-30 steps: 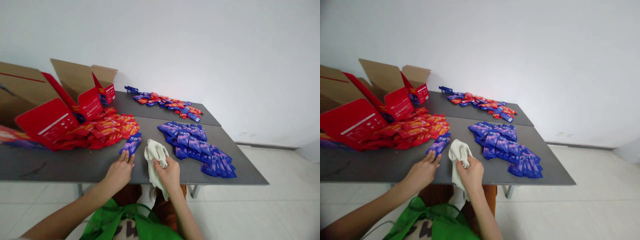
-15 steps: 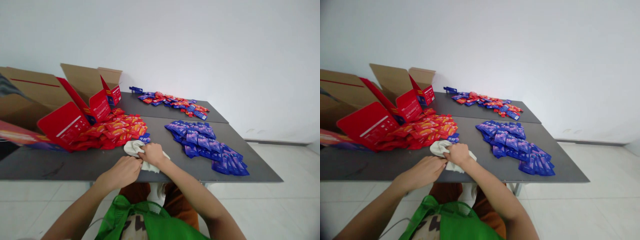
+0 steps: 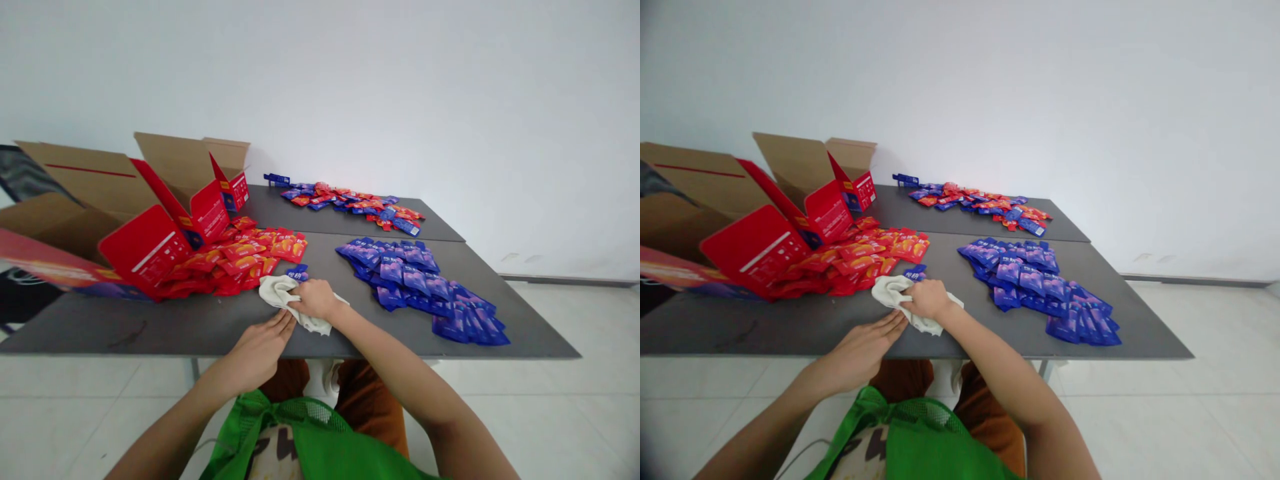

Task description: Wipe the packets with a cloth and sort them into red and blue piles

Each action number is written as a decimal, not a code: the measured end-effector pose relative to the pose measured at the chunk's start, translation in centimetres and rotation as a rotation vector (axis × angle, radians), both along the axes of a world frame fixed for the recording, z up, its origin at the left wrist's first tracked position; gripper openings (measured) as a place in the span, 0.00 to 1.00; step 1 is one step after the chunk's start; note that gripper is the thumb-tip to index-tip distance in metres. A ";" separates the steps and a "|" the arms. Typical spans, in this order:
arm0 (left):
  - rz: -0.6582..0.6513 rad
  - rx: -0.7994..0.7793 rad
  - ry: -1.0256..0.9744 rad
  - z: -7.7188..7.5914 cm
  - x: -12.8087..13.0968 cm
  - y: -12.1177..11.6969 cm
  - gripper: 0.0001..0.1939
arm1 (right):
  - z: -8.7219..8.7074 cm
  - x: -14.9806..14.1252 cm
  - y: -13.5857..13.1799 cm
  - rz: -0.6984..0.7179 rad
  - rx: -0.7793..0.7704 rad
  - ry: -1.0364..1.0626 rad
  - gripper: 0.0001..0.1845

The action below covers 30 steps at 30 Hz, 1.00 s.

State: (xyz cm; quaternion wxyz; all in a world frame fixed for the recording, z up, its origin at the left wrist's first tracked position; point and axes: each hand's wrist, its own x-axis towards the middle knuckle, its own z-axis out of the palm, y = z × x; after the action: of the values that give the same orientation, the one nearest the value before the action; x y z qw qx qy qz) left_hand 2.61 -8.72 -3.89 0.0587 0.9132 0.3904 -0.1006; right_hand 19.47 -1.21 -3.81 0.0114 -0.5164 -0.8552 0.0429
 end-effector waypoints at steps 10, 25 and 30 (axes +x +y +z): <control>0.022 -0.065 -0.078 1.1 -0.6 1.2 0.35 | 0.6 -1.1 -2.1 -0.172 0.027 -0.020 0.14; 0.633 0.332 -0.119 -0.8 5.2 4.0 0.26 | 4.6 5.4 -8.2 -0.608 0.024 -0.039 0.20; 0.735 0.396 -0.190 -1.3 5.1 4.5 0.21 | 4.9 5.1 -8.8 -0.552 0.012 0.047 0.22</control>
State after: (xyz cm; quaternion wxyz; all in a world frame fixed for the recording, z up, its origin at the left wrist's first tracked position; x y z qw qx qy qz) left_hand 7.72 -4.22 -5.20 -0.0501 0.7123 0.6944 0.0883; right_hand 24.62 -10.04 1.06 0.0458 -0.7287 -0.6818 0.0451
